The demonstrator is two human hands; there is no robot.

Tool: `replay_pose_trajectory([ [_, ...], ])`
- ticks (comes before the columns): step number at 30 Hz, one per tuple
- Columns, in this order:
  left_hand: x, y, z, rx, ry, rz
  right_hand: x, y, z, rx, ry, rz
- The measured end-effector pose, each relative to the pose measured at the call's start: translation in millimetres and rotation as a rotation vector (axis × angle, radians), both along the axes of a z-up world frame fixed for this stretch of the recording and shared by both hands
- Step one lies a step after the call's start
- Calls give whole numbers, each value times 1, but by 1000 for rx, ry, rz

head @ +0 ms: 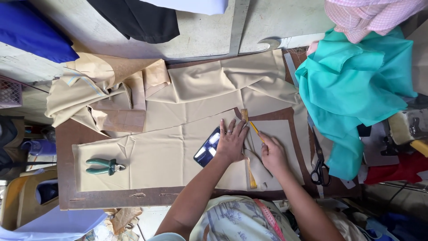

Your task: The person cuts a large piece of beige fabric using shears on a wooden table. They then use a ruler and pencil to measure and mark lines on the fabric before cutting it again. The person also moves a smartphone and a pair of pliers on the table during the process.

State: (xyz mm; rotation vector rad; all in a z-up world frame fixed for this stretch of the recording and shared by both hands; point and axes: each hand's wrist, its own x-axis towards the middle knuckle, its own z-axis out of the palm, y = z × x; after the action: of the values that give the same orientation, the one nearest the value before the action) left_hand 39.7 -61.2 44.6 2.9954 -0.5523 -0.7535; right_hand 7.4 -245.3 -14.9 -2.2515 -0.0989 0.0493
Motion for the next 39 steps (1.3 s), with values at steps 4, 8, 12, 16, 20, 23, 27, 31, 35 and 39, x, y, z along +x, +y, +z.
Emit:
replay_pose_trajectory([
  [4,-1,-3,1,19,-6,13,1,0,-7,-56,-3,18],
  [8,-1,-5,-4,29,-3,21,0,-2,-7,-32,4,42],
  [12,-2,-8,-3,48,-16,22,-6,-11,-16,1,65,76],
  [16,-3,-12,2,91,-12,21,-4,-21,-23,-25,84,128],
  [20,-11,-23,6,126,-4,47,3,-51,-1,33,97,179],
  [23,-27,-36,17,111,-17,93,-10,-78,15,240,-26,23],
  [27,-60,-61,-18,-27,-134,464,-39,-113,-14,595,-32,-261],
  [31,-64,-70,-78,-131,-46,558,-64,-115,-10,642,-139,-308],
  [35,-59,-78,-63,-286,-10,741,-70,-108,-28,551,-272,-160],
  [39,-50,-75,-66,-367,34,840,-56,-81,-23,468,-506,-158],
])
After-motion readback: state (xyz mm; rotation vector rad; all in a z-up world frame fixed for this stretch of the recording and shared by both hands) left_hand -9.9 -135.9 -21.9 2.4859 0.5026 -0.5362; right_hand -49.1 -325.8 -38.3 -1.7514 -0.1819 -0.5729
